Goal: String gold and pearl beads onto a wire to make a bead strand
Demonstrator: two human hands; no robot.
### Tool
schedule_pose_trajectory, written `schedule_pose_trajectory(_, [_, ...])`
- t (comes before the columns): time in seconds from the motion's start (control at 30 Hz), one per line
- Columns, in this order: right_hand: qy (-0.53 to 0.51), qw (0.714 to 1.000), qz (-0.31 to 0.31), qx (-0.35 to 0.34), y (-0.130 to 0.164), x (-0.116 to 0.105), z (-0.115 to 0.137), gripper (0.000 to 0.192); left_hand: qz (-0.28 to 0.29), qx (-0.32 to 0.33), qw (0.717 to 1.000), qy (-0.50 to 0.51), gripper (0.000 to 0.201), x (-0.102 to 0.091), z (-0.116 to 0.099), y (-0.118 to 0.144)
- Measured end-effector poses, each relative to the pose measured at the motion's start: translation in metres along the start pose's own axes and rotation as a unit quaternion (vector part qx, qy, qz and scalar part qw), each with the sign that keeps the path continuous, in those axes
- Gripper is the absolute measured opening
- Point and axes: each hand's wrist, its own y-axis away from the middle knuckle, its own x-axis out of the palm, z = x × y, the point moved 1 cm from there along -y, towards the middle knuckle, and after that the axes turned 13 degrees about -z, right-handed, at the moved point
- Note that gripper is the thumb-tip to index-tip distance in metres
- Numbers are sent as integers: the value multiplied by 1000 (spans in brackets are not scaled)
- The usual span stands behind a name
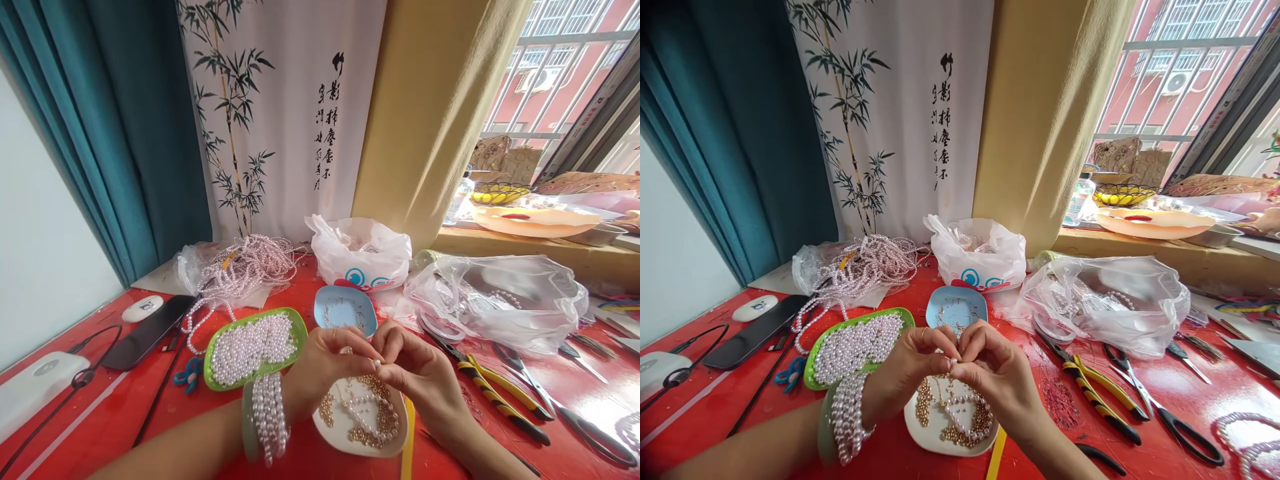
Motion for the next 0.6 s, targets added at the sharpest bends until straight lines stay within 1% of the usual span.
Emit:
schedule_pose_trajectory(0.1, [39, 998, -24, -51, -1, -2, 4, 20, -3, -77, 997, 5, 14, -2, 2, -1])
schedule_pose_trajectory(0.17, [66, 996, -29, -60, -2, -4, 6, 16, -13, -126, 992, -6, 17, -5, 2, -2])
schedule_pose_trajectory(0.2, [82, 995, -19, -55, -3, -5, 6, 14, -18, -141, 990, -11, 17, -6, 0, -3])
schedule_pose_trajectory(0.3, [126, 991, 31, -19, -6, -10, 6, 8, -22, -150, 988, -34, 15, -8, -5, -4])
schedule_pose_trajectory(0.37, [130, 990, 62, 1, -8, -12, 7, 5, -25, -155, 986, -58, 14, -9, -10, -4])
schedule_pose_trajectory(0.53, [123, 988, 94, 24, -13, -13, 8, 4, -20, -178, 981, -78, 16, -9, -14, -3])
schedule_pose_trajectory(0.6, [149, 984, 94, 12, -14, -12, 8, 5, -18, -172, 980, -97, 16, -10, -13, -5])
